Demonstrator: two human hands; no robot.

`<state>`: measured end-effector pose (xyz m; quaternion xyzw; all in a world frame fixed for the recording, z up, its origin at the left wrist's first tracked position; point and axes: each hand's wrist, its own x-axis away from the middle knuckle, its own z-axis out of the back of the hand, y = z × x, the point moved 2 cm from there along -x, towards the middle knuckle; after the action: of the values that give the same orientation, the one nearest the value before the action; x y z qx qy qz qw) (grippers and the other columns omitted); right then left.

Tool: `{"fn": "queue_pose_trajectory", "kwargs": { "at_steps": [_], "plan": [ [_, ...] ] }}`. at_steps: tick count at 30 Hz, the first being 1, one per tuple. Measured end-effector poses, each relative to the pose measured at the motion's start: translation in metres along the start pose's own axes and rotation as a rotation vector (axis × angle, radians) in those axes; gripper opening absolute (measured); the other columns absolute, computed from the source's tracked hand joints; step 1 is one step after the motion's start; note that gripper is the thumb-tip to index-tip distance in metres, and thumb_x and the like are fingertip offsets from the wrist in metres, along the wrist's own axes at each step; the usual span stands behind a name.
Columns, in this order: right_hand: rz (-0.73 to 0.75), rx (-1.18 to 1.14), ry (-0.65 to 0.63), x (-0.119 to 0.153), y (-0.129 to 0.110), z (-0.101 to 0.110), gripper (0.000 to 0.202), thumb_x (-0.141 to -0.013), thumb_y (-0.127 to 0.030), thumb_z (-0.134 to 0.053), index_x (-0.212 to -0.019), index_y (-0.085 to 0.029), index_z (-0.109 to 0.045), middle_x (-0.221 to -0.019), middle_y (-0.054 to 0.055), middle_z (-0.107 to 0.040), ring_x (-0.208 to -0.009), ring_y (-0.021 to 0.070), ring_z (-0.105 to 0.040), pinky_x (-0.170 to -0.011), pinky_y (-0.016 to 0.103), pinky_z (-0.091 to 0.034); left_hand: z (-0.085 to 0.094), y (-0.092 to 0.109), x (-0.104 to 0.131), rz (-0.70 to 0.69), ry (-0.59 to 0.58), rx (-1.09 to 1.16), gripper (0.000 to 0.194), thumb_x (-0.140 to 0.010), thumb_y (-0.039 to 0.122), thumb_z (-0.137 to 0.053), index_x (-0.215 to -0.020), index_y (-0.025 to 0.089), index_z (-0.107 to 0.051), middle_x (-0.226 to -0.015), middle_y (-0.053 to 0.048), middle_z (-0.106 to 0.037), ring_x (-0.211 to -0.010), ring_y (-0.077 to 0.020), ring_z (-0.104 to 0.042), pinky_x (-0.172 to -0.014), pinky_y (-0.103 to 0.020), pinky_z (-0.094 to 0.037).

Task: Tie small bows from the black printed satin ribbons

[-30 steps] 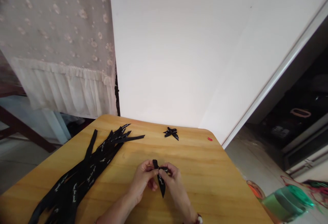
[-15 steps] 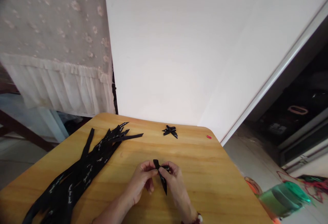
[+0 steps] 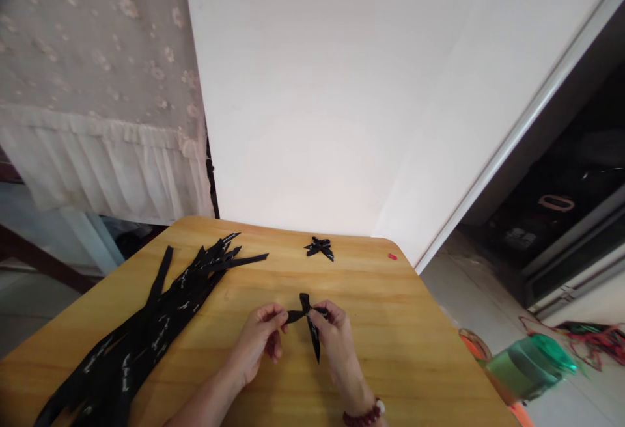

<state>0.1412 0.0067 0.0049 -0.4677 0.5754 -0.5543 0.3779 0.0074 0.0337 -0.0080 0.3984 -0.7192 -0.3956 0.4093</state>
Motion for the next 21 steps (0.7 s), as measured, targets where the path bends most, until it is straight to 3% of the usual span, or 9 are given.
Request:
{"fn": "queue_pose_trajectory", "kwargs": {
  "at_steps": [4,8,12,17,21],
  "plan": [
    [0.044,0.044,0.010,-0.003,0.001,0.002,0.015,-0.062,-0.029,-0.061,-0.063,-0.016,-0.054,-0.048,-0.006,-0.044,-0.043,0.0069,-0.035,-0.041,0.019,-0.025,0.003,0.003,0.000,-0.005,0.068,-0.028,0.020,-0.062,0.033,-0.056,-0.063,0.016,-0.045,-0.052,0.005,-0.050,-0.025,-0.0055,-0.042,-0.023,-0.016,-0.026],
    [0.163,0.217,0.032,-0.005,0.001,0.001,0.017,-0.063,-0.032,-0.060,-0.059,-0.015,-0.055,-0.048,-0.005,-0.047,-0.045,0.0085,-0.040,-0.043,0.019,-0.029,0.010,0.011,0.000,-0.127,0.212,-0.023,0.023,-0.061,0.030,-0.057,-0.077,0.015,-0.049,-0.074,-0.001,-0.057,-0.029,-0.0039,-0.044,-0.027,-0.017,-0.032],
    [0.199,0.353,-0.037,-0.003,0.003,-0.005,0.015,-0.065,-0.029,-0.057,-0.061,-0.015,-0.057,-0.052,-0.003,-0.052,-0.045,0.0091,-0.043,-0.042,0.019,-0.030,0.005,0.011,0.000,-0.104,0.095,-0.023,0.025,-0.059,0.024,-0.057,-0.081,0.015,-0.050,-0.091,-0.005,-0.057,-0.029,-0.0031,-0.045,-0.028,-0.019,-0.034],
    [0.243,0.413,-0.113,-0.001,0.007,-0.010,0.013,-0.067,-0.027,-0.054,-0.062,-0.016,-0.058,-0.054,-0.002,-0.055,-0.049,0.0109,-0.048,-0.045,0.019,-0.036,-0.005,0.002,-0.002,0.000,-0.032,-0.052,0.019,-0.056,0.019,-0.057,-0.072,0.015,-0.048,-0.065,0.001,-0.056,-0.031,-0.0076,-0.049,-0.029,-0.020,-0.037],
    [0.254,0.411,-0.114,-0.003,0.008,-0.010,0.013,-0.067,-0.027,-0.054,-0.062,-0.016,-0.058,-0.055,-0.001,-0.057,-0.053,0.0124,-0.052,-0.048,0.020,-0.039,-0.008,-0.002,-0.003,-0.002,-0.053,-0.025,0.016,-0.055,0.019,-0.058,-0.067,0.015,-0.047,-0.063,0.003,-0.056,-0.035,-0.0089,-0.052,-0.032,-0.020,-0.040]
  ]
}}
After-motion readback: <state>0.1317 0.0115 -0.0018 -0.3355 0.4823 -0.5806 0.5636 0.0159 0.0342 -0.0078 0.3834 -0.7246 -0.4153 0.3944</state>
